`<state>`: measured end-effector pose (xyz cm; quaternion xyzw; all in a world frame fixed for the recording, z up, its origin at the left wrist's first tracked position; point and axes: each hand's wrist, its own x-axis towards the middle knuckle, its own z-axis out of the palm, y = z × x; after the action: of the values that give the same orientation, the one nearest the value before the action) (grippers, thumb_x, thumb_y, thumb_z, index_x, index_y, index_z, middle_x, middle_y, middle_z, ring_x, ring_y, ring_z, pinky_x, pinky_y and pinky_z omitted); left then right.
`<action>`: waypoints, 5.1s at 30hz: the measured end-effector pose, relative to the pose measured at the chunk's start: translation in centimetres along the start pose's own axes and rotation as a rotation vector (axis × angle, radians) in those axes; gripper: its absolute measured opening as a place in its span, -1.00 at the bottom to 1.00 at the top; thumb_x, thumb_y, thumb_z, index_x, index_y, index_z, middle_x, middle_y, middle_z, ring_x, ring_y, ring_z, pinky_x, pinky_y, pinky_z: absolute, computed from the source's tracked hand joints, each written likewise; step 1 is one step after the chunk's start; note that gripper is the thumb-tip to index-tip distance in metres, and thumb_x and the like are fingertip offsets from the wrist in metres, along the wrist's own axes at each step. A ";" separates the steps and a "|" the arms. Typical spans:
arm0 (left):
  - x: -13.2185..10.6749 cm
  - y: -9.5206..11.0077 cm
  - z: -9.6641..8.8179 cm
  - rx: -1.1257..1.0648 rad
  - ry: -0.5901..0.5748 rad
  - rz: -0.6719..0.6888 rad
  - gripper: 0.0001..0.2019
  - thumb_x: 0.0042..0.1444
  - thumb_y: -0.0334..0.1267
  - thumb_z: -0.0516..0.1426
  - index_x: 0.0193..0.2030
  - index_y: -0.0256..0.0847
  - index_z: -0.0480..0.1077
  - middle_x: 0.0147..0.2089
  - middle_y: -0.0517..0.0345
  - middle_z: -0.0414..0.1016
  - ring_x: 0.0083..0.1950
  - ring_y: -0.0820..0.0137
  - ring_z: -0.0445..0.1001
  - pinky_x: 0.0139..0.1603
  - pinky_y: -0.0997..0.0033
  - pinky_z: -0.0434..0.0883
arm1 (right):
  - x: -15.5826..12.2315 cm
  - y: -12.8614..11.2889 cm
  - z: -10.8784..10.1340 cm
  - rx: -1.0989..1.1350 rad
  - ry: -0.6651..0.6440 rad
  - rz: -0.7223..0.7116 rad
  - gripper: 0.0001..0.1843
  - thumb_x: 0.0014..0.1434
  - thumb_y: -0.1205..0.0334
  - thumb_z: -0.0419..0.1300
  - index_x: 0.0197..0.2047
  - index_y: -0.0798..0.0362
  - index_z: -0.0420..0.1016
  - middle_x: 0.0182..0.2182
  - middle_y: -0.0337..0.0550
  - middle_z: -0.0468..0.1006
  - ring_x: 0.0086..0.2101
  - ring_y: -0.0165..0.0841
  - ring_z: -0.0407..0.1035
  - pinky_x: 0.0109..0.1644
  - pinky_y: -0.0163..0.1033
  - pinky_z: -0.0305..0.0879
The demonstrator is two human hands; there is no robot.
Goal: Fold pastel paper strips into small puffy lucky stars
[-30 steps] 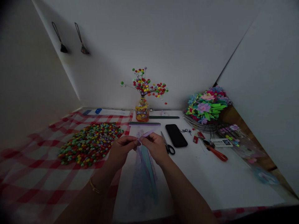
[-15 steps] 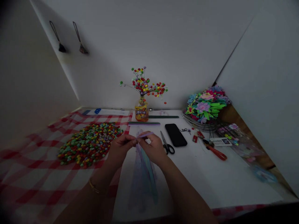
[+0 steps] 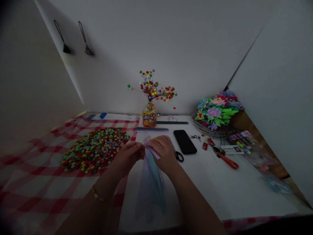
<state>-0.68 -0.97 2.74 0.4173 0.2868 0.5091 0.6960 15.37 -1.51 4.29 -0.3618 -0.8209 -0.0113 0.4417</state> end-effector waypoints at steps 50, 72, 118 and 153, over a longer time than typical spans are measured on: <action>0.2 -0.4 0.2 0.404 0.113 0.247 -0.92 -0.10 -0.32 0.21 -0.44 -0.28 0.44 -0.59 0.25 0.42 -0.54 0.52 0.37 -0.45 0.51 0.31 | 0.1 -0.6 1.2 0.472 0.037 0.556 -0.92 0.01 0.25 0.15 -0.48 0.06 0.37 -0.52 -0.28 0.37 -0.41 -0.41 0.26 -0.28 -0.30 0.18; 0.0 -0.3 0.6 0.260 0.036 0.205 -0.91 -0.17 -0.39 0.24 -0.47 -0.28 0.41 -0.55 0.23 0.47 -0.54 0.54 0.36 -0.46 0.51 0.31 | -0.3 0.6 0.8 0.752 0.018 0.686 -0.88 -0.02 0.20 0.21 -0.49 0.06 0.40 -0.56 -0.33 0.38 -0.49 -0.45 0.24 -0.35 -0.31 0.16; 0.0 -0.8 0.2 0.450 0.051 0.332 -0.91 -0.04 -0.32 0.16 -0.36 -0.25 0.46 -0.48 0.18 0.49 -0.53 0.52 0.37 -0.46 0.50 0.33 | -0.3 0.0 2.1 0.744 0.130 0.630 -0.83 0.01 0.17 0.21 -0.52 0.04 0.35 -0.57 -0.28 0.42 -0.47 -0.42 0.30 -0.33 -0.29 0.21; -0.5 0.2 0.2 -0.202 -0.161 -0.111 -0.93 -0.08 -0.33 0.17 -0.49 -0.28 0.37 -0.61 0.21 0.33 -0.57 0.53 0.28 -0.51 0.49 0.19 | 0.0 -0.2 0.6 0.379 0.028 0.175 -0.90 0.06 0.28 0.19 -0.33 -0.10 0.50 -0.34 -0.18 0.45 -0.21 -0.29 0.30 -0.07 -0.13 0.19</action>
<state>-0.77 -1.45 2.98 0.3683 0.1999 0.4610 0.7822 14.85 -1.45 3.98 -0.3420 -0.7676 0.1768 0.5124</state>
